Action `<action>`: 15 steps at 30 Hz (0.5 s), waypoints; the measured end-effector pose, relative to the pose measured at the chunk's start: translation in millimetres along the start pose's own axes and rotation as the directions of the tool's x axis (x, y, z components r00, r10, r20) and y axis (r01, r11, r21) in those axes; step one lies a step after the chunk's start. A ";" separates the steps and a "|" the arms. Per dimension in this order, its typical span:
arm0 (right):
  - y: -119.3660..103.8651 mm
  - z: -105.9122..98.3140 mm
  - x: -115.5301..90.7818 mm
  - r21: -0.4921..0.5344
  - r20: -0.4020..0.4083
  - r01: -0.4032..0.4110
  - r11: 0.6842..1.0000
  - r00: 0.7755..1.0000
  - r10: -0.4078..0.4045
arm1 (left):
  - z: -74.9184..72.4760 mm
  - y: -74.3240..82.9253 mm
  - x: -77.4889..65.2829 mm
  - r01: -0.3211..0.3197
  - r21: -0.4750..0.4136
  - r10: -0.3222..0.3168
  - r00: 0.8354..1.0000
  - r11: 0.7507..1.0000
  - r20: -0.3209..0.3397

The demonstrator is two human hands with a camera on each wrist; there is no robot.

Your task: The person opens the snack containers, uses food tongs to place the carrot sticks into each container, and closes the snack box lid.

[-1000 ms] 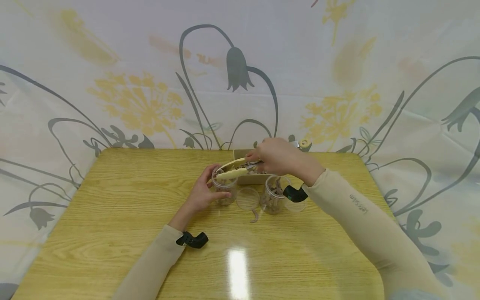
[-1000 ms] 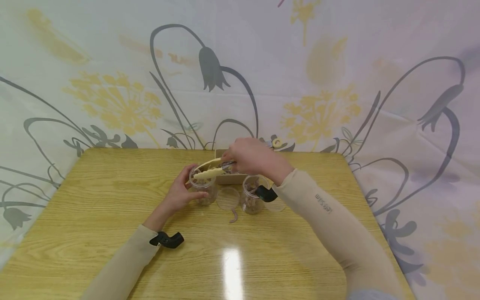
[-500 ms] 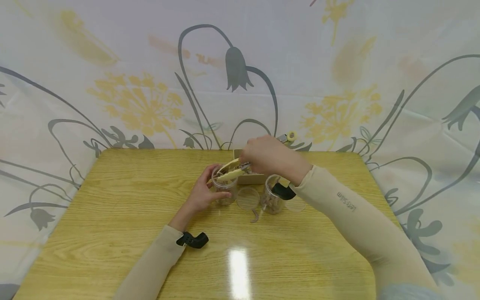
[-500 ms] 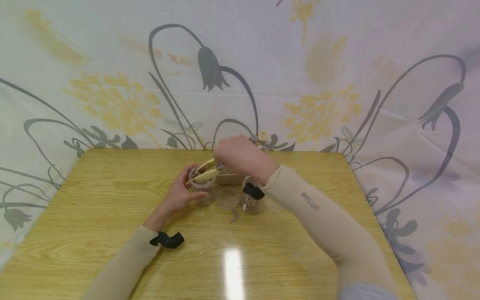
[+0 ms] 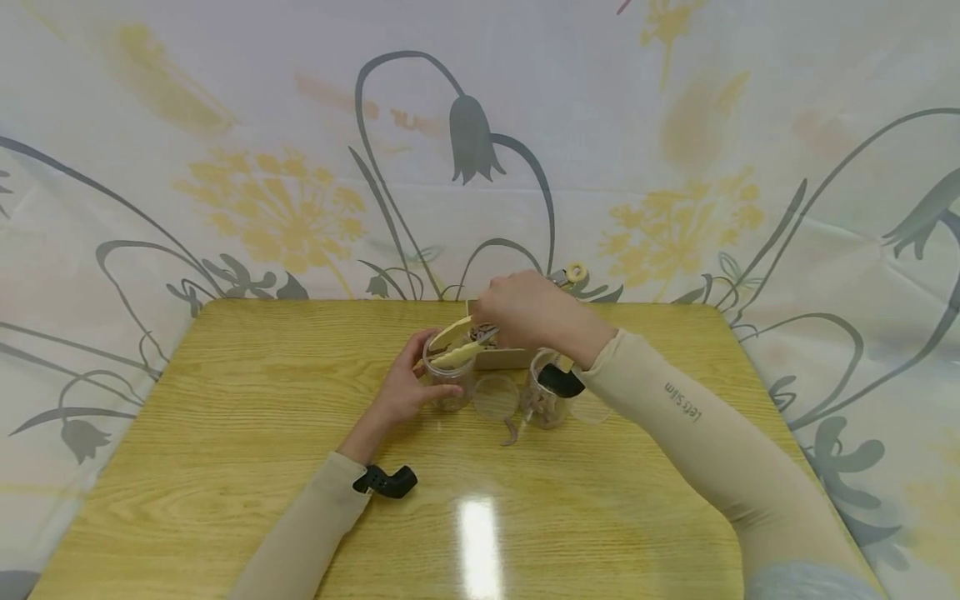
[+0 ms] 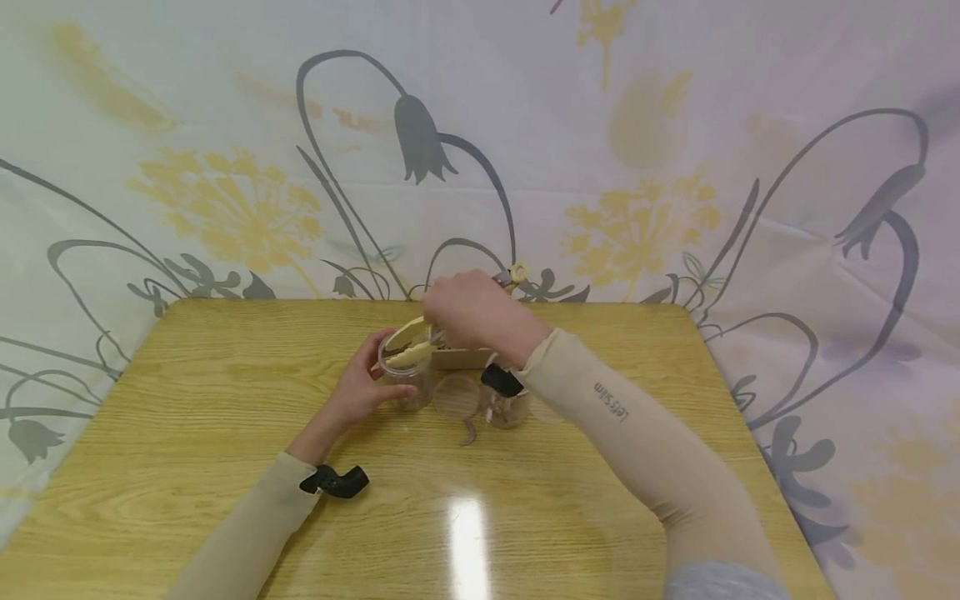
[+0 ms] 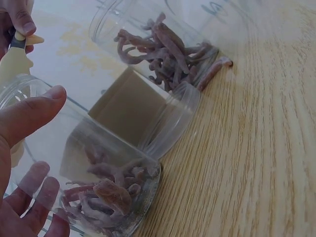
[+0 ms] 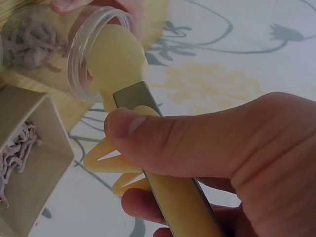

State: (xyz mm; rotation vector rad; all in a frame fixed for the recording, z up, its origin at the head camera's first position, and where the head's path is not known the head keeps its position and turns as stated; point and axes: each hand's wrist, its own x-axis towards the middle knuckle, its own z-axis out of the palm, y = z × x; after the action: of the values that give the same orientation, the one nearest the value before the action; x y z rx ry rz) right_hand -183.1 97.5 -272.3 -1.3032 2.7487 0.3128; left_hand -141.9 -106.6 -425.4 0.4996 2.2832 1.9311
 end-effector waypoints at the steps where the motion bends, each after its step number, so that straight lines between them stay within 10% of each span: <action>1: 1.0 -0.1 -1.1 0.013 0.003 -0.002 1.000 1.000 0.002 | -0.1 0.0 0.0 -0.001 -0.003 0.001 1.000 1.000 0.001; 15: 27.6 4.4 -22.7 0.256 0.050 -0.117 0.960 0.993 0.107 | -1.1 -3.2 0.6 -0.011 -0.017 0.011 1.000 1.000 0.004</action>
State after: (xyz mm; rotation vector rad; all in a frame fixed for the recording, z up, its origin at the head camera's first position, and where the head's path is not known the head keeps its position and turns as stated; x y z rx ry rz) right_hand -190.1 132.6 -268.9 -1.0695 2.7247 -0.0174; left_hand -143.4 -107.9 -428.2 0.5153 2.2643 1.9509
